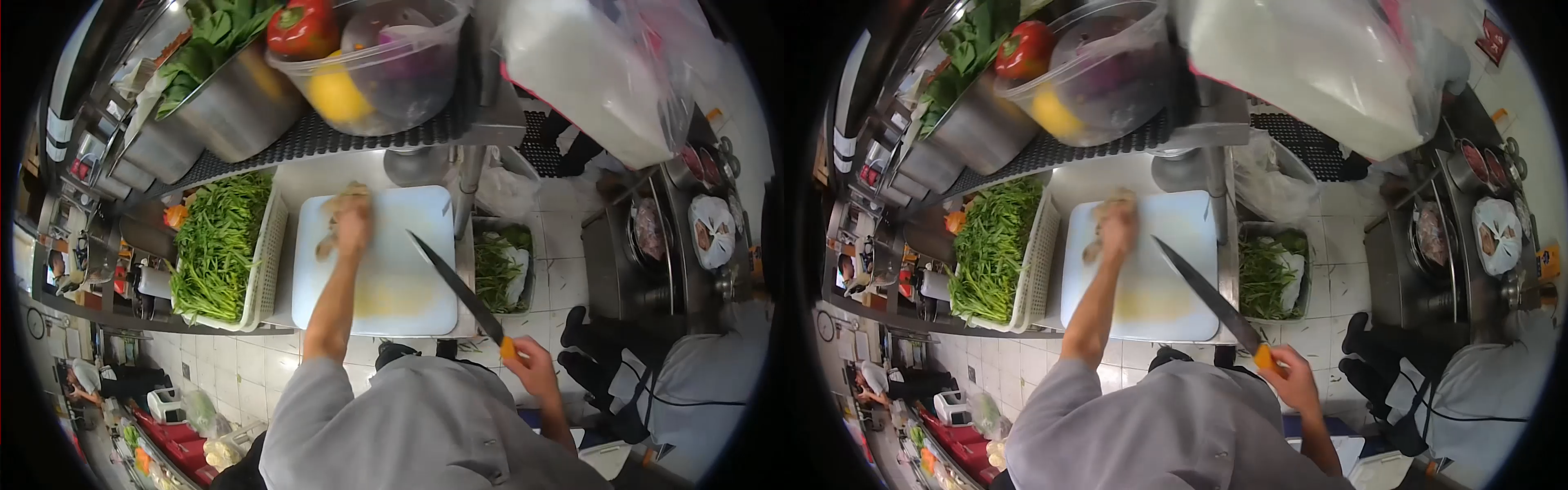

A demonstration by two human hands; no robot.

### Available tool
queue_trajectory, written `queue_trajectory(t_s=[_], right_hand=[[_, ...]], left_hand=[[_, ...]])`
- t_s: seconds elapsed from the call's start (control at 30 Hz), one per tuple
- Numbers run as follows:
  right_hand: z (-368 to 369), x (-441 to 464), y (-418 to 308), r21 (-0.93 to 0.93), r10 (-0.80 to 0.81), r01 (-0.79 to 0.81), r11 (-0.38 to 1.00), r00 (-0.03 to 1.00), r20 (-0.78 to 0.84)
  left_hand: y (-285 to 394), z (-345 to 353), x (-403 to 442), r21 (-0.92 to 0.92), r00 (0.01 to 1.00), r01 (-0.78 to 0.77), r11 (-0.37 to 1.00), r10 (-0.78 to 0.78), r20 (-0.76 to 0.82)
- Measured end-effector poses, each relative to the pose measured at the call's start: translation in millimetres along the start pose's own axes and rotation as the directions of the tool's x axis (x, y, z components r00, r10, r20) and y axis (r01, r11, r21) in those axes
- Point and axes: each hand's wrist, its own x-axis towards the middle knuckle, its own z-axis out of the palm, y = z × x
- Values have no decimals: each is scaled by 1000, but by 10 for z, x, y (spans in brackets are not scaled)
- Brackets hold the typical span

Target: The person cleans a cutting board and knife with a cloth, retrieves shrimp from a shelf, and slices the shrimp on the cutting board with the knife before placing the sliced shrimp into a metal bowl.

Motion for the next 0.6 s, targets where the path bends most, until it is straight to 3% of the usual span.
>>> queue_trajectory(t_s=[0.07, 0.13, 0.2, 0.23, 0.3, 0.33, 0.37, 0.4, 0.43, 0.47, 0.53, 0.6], right_hand=[[-258, -354, 26, -26, 65, -68, 997, 993, -97], [-448, -617, -40, -38, 99, -106, 994, 983, -155], [-531, -724, -20, -6, 113, -116, 993, 980, -166], [-538, -757, 5, 31, 118, -115, 993, 982, -146], [-478, -677, 44, 73, 90, -82, 994, 990, -106], [-386, -566, 73, 59, 17, -11, 998, 993, -113], [-254, -400, 102, 44, -47, 53, 998, 992, -117], [-105, -216, 123, 31, -110, 115, 993, 987, -119], [68, 1, 122, 17, -179, 183, 983, 976, -126], [242, 233, 94, 6, -246, 249, 969, 961, -127], [546, 623, -10, -255, -367, 331, 908, 925, -104], [809, 834, -278, -468, -458, 400, 788, 889, -11]], left_hand=[[411, 432, -257, -90, 935, -313, 946, 290, -205], [1002, 143, -742, -249, 943, -332, 910, 327, -64], [1149, 120, -1228, -320, 905, -402, 858, 425, 1], [1289, 162, -1515, -686, 961, 149, 712, 59, 269], [1487, -34, -1941, -709, 865, 418, 568, -9, 502], [1587, -217, -2098, -594, 894, 133, 793, 162, 417], [1618, -310, -2147, -750, 848, 464, 471, 8, 530], [1607, -401, -2181, -740, 740, 672, 31, -79, 668], [1562, -471, -2200, -569, 596, 706, -422, -79, 799], [1458, -538, -2196, -517, 608, 721, -461, 64, 791], [1195, -691, -2211, -416, 622, 744, -522, 314, 717], [1282, -749, -2179, -749, 778, 628, -208, 156, 609]])
